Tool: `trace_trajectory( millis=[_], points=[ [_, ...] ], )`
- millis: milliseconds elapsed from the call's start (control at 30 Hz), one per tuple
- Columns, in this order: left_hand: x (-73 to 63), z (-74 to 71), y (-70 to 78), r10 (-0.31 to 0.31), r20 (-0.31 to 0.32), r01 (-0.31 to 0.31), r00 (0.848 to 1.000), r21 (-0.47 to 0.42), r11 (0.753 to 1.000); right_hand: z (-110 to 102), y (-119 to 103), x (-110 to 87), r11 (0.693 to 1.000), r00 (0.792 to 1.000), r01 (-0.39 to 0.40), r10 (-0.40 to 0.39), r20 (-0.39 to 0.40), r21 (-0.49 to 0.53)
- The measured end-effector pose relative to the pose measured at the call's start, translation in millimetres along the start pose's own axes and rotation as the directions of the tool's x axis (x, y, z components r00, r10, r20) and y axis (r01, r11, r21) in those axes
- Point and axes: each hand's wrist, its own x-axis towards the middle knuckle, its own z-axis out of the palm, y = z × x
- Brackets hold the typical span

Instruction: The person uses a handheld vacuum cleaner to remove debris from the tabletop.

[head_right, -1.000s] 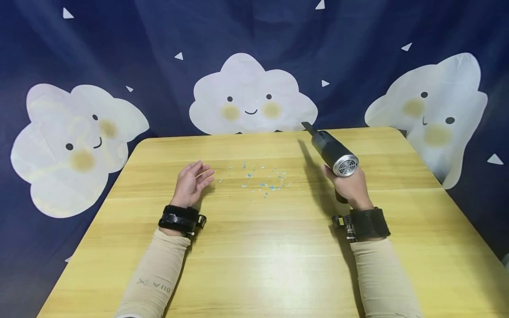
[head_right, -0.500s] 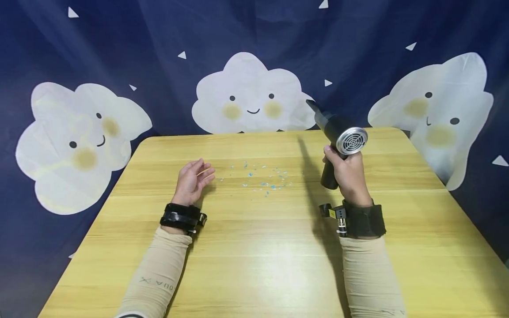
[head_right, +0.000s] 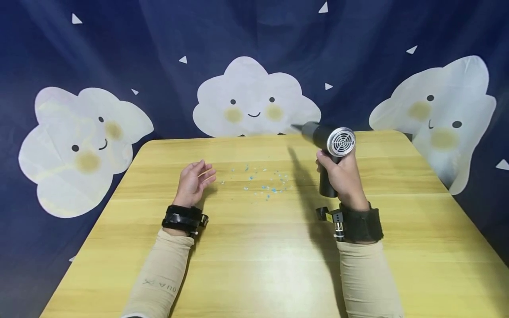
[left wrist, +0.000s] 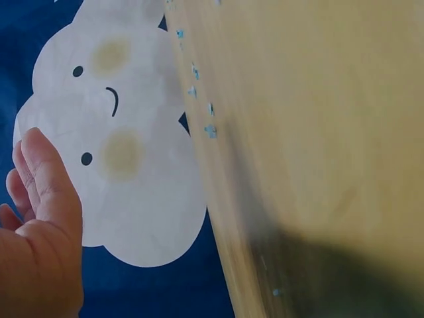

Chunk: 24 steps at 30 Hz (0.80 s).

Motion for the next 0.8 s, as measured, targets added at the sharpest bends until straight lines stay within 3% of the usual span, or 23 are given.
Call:
trace_trajectory(
  millis=[133, 367, 800],
  points=[
    [-1.4, -2.7, 1.3, -0.002, 0.002, 0.002, 1.000, 0.001, 1.000, 3.8, 2.5, 0.5, 1.000, 0.998, 0.019, -0.019, 0.061, -0.003],
    [-3.1, -2.5, -0.6, -0.005, 0.003, 0.005, 1.000, 0.019, 1.000, 8.4, 6.2, 0.0, 1.000, 0.995, 0.011, -0.010, 0.099, -0.016],
    [-1.0, -1.7, -5.0, -0.010, -0.015, 0.010, 1.000, 0.025, 1.000, 15.7, 11.4, 0.6, 0.990, 0.994, -0.039, 0.052, 0.099, -0.137]
  ],
)
